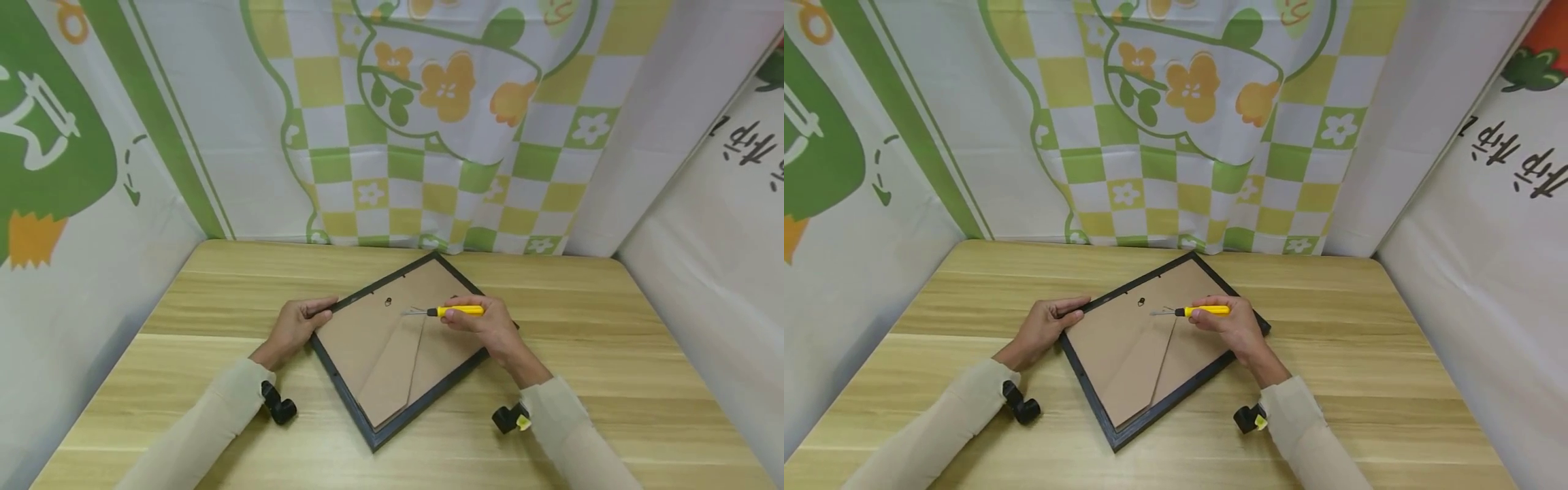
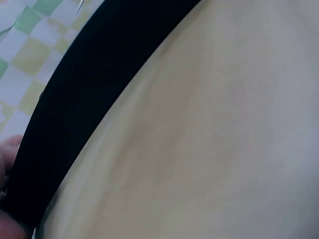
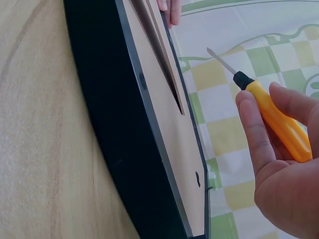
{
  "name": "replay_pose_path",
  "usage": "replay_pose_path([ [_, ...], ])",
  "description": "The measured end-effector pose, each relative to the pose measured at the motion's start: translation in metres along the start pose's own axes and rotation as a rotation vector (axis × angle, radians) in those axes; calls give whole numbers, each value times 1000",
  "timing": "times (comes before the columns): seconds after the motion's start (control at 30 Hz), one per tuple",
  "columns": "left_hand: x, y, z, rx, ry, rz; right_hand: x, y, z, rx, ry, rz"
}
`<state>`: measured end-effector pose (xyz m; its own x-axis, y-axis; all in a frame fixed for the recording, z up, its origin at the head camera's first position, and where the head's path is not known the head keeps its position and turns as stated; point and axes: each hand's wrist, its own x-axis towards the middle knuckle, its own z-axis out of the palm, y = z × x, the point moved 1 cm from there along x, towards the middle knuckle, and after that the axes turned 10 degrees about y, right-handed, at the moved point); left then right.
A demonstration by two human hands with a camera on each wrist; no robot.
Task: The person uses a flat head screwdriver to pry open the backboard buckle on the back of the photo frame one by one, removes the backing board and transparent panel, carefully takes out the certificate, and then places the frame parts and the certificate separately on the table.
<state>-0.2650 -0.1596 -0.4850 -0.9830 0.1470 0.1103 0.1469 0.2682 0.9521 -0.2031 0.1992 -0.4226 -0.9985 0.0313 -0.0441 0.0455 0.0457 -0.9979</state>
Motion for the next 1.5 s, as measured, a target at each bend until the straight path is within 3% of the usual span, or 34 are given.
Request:
replay_pose_path([
  [0.33, -35, 7, 10, -4, 167, -102, 0, 2, -4, 7, 28, 9],
  [0.6, -56, 15, 20, 50, 275, -150, 2, 1, -4, 27, 23, 7],
  [0.77, -67, 20, 27, 115, 343, -151, 2, -1, -4, -4, 30, 4],
  [0.87, -70, 22, 26, 201, 347, -90, 1, -1, -4, -11, 27, 14],
  [0.97, -67, 25, 21, 308, 297, 1, 1, 0, -3, -3, 24, 20],
  [1.07, -57, 25, 15, 319, 157, 68, 0, 0, -4, 0, 30, 14],
  [1.27, -33, 12, 6, 90, -192, 104, -2, 0, -5, -10, 30, 12],
  [1.37, -26, 6, 5, 1, -268, 91, -2, 0, -5, -10, 30, 18],
  [1.5, -25, 3, 7, -51, -298, 83, -3, 1, -5, -12, 33, 18],
])
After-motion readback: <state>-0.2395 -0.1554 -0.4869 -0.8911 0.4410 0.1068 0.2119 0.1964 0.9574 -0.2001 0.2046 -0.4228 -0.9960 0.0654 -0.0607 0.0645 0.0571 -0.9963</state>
